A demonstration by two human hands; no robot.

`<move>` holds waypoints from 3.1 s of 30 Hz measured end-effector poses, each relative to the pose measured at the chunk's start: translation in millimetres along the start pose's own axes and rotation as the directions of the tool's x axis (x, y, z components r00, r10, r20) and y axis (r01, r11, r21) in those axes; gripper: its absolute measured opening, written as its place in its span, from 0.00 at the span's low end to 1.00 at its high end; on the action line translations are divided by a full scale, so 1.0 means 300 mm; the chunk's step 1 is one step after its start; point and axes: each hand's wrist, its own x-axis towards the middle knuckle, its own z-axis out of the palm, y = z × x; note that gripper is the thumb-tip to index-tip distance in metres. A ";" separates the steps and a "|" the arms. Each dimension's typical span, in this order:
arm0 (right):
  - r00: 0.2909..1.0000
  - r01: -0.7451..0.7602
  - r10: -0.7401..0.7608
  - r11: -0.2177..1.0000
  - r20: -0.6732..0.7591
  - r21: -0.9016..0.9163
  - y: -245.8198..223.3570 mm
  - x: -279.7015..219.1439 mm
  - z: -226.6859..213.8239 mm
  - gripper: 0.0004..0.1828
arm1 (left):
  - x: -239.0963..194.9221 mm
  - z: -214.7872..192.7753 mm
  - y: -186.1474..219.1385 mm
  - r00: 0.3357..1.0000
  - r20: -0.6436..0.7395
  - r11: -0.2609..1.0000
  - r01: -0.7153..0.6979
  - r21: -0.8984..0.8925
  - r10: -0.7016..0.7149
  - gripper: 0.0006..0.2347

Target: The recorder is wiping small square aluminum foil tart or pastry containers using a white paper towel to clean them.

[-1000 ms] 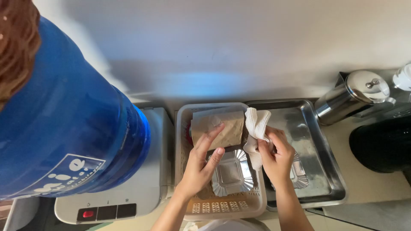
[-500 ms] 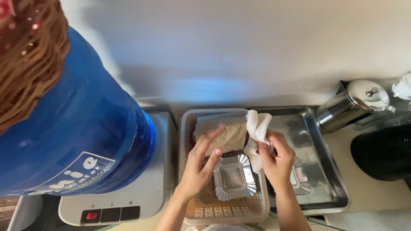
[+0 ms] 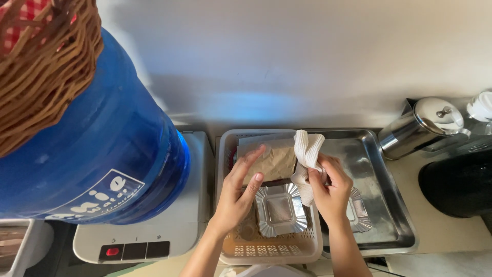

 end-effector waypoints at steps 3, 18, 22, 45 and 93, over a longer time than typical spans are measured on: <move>0.999 0.048 -0.048 0.999 -0.014 -0.006 0.002 -0.007 -0.007 0.16 | -0.005 0.002 0.011 1.000 0.007 1.000 0.000 0.011 0.000 0.20; 0.994 -0.064 0.065 0.998 0.090 -0.009 0.019 -0.105 -0.007 0.15 | -0.116 0.024 -0.085 0.997 -0.005 0.996 0.083 0.044 -0.082 0.20; 0.984 -0.115 0.124 0.991 0.127 -0.074 0.073 -0.159 -0.003 0.15 | -0.149 0.031 -0.124 0.995 -0.007 0.994 0.105 0.040 -0.104 0.18; 0.957 -0.023 0.051 0.995 0.284 -0.101 0.195 -0.342 0.028 0.14 | -0.379 0.209 -0.484 0.874 -0.104 0.579 0.398 0.711 -0.474 0.19; 0.917 0.253 -0.185 0.954 0.354 -0.159 0.001 -0.401 -0.027 0.17 | -0.557 0.283 -0.554 0.769 0.432 0.736 0.613 -0.288 -0.472 0.18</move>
